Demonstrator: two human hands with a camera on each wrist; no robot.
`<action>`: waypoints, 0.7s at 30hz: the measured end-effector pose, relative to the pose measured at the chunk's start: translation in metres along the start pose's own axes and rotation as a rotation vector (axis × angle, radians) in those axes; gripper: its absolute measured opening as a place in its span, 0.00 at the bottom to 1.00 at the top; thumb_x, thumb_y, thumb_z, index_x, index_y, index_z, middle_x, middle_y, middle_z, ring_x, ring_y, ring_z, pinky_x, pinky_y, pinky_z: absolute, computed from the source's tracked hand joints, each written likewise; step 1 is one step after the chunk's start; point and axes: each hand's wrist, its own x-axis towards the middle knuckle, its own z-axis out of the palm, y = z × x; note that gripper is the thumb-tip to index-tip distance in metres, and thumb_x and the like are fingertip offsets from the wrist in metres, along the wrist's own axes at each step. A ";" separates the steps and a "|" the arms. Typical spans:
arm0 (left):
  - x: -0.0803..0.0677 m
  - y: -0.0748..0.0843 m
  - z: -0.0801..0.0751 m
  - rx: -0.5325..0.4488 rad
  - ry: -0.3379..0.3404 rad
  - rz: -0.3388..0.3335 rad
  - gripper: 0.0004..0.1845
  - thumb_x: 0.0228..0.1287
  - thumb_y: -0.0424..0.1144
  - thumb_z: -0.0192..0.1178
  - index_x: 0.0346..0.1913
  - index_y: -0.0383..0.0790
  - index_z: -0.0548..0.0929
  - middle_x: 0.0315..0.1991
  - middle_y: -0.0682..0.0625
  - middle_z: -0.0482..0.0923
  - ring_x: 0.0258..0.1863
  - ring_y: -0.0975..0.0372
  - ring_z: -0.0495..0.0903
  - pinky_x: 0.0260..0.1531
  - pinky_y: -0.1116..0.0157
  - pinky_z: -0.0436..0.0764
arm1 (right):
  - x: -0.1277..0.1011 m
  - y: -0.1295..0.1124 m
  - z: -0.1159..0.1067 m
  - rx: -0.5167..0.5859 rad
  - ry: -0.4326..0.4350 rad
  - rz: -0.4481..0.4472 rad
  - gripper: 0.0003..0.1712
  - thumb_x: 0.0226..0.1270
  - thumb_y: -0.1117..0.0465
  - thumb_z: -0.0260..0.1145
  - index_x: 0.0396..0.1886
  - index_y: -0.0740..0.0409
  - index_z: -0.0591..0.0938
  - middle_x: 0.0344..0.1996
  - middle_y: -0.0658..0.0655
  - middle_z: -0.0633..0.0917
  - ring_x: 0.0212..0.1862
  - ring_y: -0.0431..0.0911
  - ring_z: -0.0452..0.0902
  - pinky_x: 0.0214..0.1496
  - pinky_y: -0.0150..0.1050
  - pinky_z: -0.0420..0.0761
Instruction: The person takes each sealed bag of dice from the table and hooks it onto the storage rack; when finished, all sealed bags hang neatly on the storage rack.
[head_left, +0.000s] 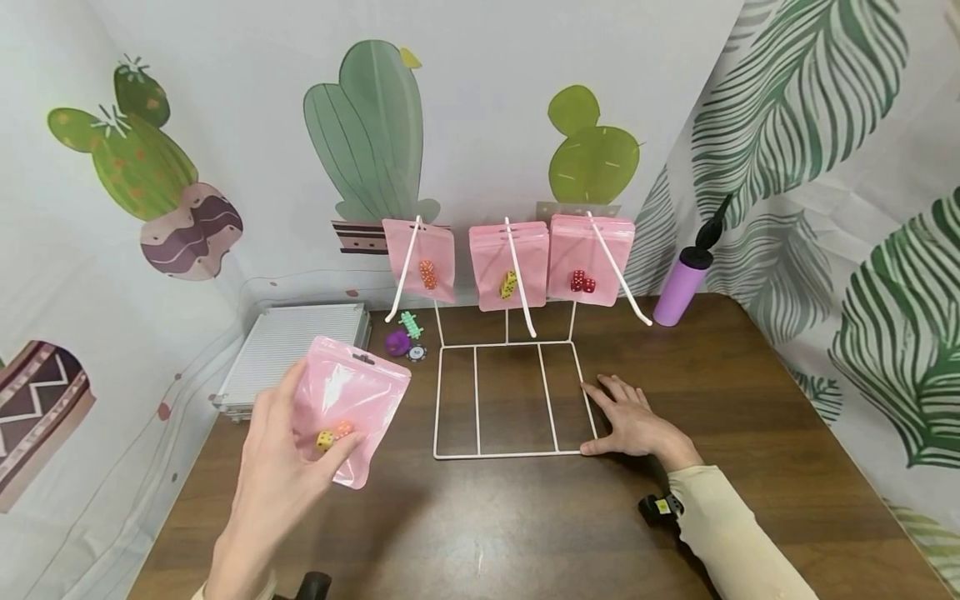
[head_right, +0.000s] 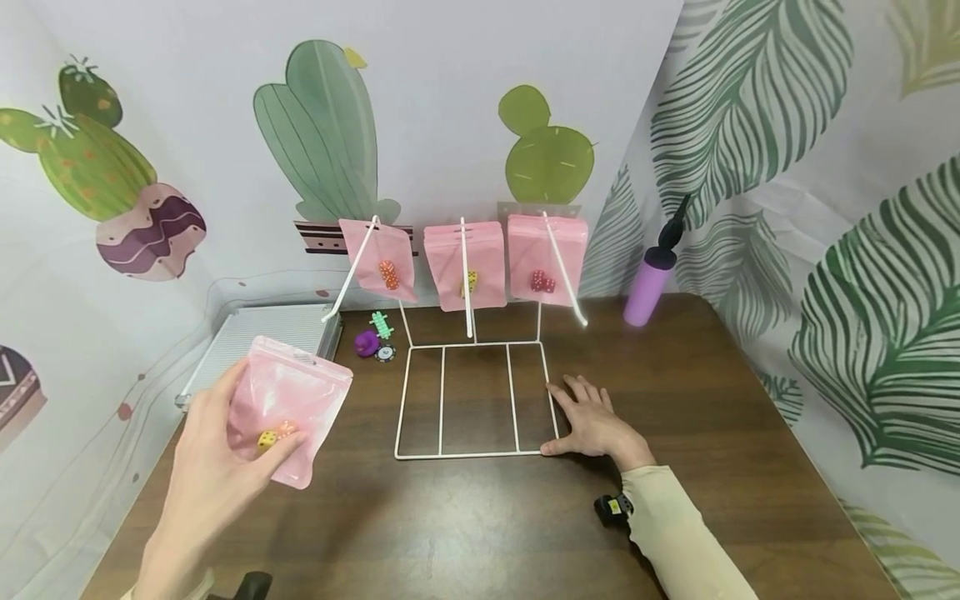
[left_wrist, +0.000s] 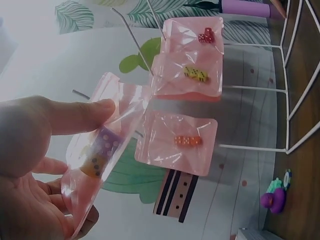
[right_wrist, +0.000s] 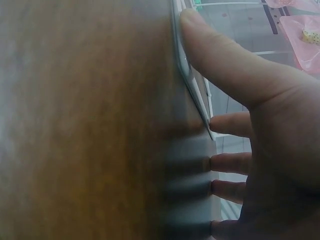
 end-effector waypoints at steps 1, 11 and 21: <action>0.002 0.001 0.001 -0.005 0.006 0.012 0.59 0.35 0.35 0.82 0.75 0.48 0.61 0.45 0.41 0.70 0.36 0.63 0.69 0.30 0.83 0.71 | 0.000 0.000 0.000 -0.001 0.001 0.001 0.62 0.44 0.31 0.73 0.74 0.59 0.62 0.70 0.74 0.59 0.71 0.72 0.49 0.64 0.77 0.52; 0.016 0.004 0.011 -0.044 0.059 0.081 0.59 0.34 0.36 0.83 0.74 0.47 0.62 0.43 0.40 0.71 0.33 0.63 0.69 0.27 0.82 0.72 | -0.001 -0.002 -0.002 -0.004 0.000 -0.001 0.62 0.44 0.32 0.74 0.74 0.60 0.61 0.70 0.74 0.59 0.71 0.72 0.49 0.64 0.77 0.52; 0.027 0.013 0.017 -0.084 0.085 0.106 0.57 0.36 0.37 0.82 0.74 0.46 0.63 0.45 0.41 0.73 0.38 0.61 0.69 0.29 0.76 0.69 | -0.002 -0.005 -0.003 -0.003 -0.002 -0.006 0.62 0.45 0.33 0.74 0.73 0.61 0.62 0.70 0.75 0.59 0.71 0.73 0.50 0.64 0.77 0.53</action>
